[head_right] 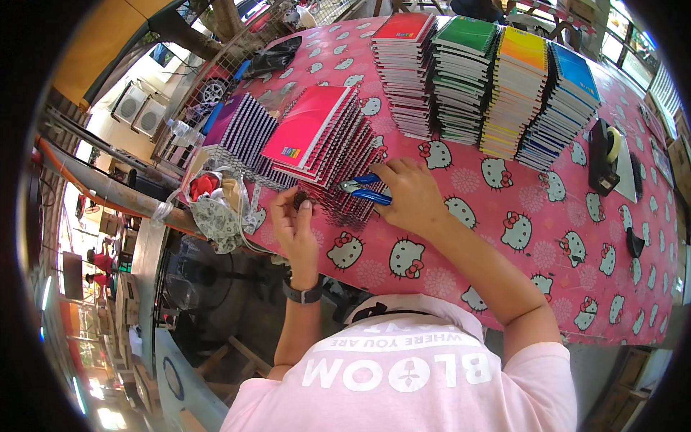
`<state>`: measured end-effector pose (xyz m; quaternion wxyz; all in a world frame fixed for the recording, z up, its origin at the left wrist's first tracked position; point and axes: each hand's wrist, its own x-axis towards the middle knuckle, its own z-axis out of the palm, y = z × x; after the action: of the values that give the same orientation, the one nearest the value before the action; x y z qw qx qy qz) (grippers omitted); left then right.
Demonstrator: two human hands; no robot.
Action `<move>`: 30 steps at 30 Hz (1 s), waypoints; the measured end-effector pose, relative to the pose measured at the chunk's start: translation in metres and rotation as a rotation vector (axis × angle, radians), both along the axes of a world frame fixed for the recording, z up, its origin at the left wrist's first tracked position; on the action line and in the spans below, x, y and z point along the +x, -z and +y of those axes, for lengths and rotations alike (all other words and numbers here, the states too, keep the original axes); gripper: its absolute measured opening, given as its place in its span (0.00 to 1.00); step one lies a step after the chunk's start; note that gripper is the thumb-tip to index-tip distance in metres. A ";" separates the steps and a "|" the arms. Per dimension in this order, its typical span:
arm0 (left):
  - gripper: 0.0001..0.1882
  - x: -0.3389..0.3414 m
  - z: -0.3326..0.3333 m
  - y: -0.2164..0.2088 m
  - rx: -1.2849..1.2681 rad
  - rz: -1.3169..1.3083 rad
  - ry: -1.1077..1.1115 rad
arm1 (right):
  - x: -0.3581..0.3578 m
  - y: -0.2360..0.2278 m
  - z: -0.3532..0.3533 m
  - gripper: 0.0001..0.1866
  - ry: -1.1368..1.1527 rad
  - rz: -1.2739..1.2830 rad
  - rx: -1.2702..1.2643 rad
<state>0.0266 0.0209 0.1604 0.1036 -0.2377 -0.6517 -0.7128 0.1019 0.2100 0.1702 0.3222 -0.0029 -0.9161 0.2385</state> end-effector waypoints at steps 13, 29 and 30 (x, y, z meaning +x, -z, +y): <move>0.14 -0.001 0.040 0.033 -0.239 0.349 -0.311 | -0.001 0.002 -0.007 0.18 -0.057 -0.163 -0.158; 0.16 -0.009 0.045 0.035 -0.112 0.237 -0.369 | -0.003 0.009 -0.007 0.17 -0.027 -0.170 -0.123; 0.17 -0.010 0.045 0.035 -0.105 0.236 -0.372 | -0.002 0.009 -0.006 0.17 -0.020 -0.155 -0.131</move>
<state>0.0169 0.0655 0.1252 0.2962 -0.2000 -0.7041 -0.6136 0.0997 0.2037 0.1609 0.2472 -0.0334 -0.9207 0.3002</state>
